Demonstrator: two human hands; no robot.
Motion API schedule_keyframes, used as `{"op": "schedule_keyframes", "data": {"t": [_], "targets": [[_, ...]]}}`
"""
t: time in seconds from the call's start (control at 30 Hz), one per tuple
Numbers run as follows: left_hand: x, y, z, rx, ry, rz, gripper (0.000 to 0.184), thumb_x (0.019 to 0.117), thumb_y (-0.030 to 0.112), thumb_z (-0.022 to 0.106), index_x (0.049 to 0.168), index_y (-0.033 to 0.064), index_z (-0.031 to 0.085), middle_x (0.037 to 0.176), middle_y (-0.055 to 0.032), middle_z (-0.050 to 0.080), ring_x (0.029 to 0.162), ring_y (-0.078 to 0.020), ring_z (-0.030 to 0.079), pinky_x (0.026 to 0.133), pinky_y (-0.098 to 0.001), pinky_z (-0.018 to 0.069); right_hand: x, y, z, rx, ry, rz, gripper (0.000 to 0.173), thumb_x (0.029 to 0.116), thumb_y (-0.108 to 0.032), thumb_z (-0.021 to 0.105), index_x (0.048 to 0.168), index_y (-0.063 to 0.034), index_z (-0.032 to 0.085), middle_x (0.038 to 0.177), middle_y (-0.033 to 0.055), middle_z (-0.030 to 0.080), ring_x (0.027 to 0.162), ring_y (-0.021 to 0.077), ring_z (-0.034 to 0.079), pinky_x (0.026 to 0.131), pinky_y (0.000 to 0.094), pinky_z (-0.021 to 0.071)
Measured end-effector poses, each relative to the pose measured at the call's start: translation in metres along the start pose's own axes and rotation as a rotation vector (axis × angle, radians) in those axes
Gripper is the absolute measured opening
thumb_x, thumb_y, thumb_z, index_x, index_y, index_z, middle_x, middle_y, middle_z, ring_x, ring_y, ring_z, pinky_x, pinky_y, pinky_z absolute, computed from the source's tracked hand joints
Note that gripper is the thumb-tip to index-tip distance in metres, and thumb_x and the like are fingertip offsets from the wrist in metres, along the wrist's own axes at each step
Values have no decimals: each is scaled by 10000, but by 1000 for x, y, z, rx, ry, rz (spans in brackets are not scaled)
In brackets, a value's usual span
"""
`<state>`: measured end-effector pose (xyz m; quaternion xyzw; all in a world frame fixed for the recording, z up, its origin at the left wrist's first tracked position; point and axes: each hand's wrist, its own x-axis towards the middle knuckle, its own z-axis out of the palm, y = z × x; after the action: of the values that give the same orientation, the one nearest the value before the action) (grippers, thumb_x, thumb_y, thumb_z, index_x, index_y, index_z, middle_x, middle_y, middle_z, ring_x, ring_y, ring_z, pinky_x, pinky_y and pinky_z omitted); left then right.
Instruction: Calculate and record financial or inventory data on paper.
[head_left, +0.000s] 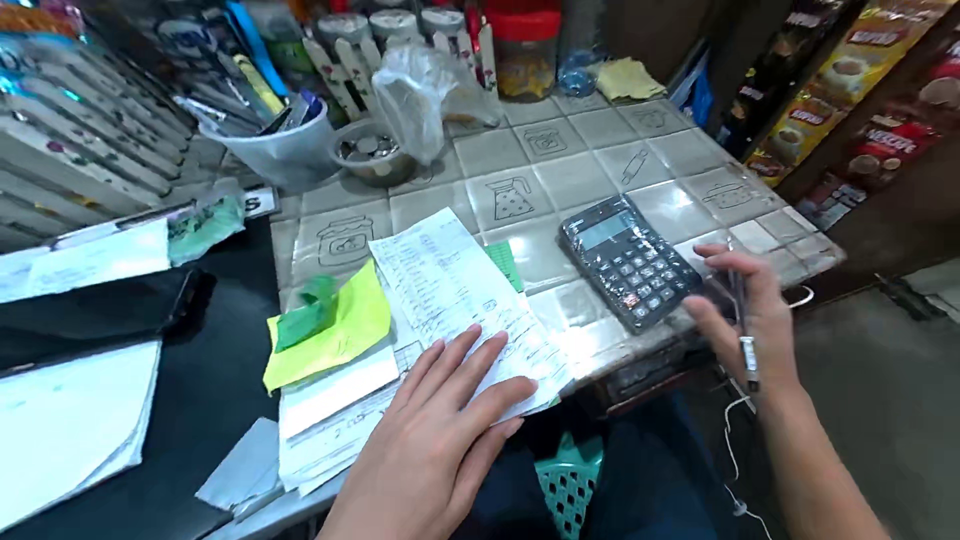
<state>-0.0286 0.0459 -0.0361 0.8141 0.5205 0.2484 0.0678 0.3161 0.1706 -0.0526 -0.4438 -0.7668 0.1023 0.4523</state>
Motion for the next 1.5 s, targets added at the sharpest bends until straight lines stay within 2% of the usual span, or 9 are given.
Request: {"op": "schedule_keyframes", "data": {"t": [0.1,0.4,0.6,0.73,0.93,1.03,1.1,1.27,1.5], "targets": [[7,2,-3,-25,-7,3,343,1073,459,431,1248,327,695,1477,6,592,1458,-296,452,1176,-608,351,-10,2,11,-23,23,-20,697,850,-580,750,1340,-146,510,1416,98,600,1347,224,545,1089,488,457],[6,10,-10,-189,93,-106,300,1045,339,488,1122,224,754,1350,62,680,1393,-179,535,1180,-509,429,-17,-2,18,-8,85,-62,700,827,-558,792,1337,-177,501,1461,104,562,1387,256,506,1121,483,428],[11,22,-11,-109,240,-57,209,1032,300,572,1028,228,769,1227,77,731,1280,-145,623,1162,-516,438,-2,-84,42,123,-96,-350,474,912,-596,692,1213,-236,624,1392,-24,602,1419,195,441,1182,487,328],[23,32,-27,-77,336,-5,153,998,289,645,1053,207,762,1123,104,750,1170,-70,669,1159,-475,448,24,-113,54,223,-139,-554,131,991,-310,689,974,-190,738,1086,-44,737,1252,152,604,1191,551,311],[38,10,-59,-67,253,-67,162,914,324,728,981,184,770,954,114,748,966,-26,705,1096,-423,496,31,-107,5,758,186,-184,83,977,-279,709,1054,-258,686,986,-114,701,918,54,687,826,236,599],[54,21,-89,-355,169,-382,138,854,89,802,955,10,751,890,-47,748,847,-111,687,830,-303,560,11,-90,-10,752,237,27,65,952,-278,722,979,-243,674,886,-102,675,786,28,674,716,206,604],[59,-5,-97,-493,169,-279,108,882,150,766,964,96,720,829,24,748,728,-56,707,660,-230,605,-4,-83,-14,748,160,101,68,954,-289,719,964,-232,684,867,-87,689,768,29,684,701,204,607],[82,-54,-93,-697,138,26,280,926,229,777,1167,99,719,1001,-32,775,866,-130,760,758,-344,671,-19,-75,-21,760,135,181,91,948,-270,727,951,-192,680,844,-41,704,708,59,695,627,218,613],[75,-41,-104,-574,173,-112,269,949,182,736,1202,96,708,987,-19,770,843,-93,741,744,-251,635,-33,-79,-15,739,30,163,65,979,-262,689,945,-206,691,864,-80,719,746,33,694,665,211,604]]}}
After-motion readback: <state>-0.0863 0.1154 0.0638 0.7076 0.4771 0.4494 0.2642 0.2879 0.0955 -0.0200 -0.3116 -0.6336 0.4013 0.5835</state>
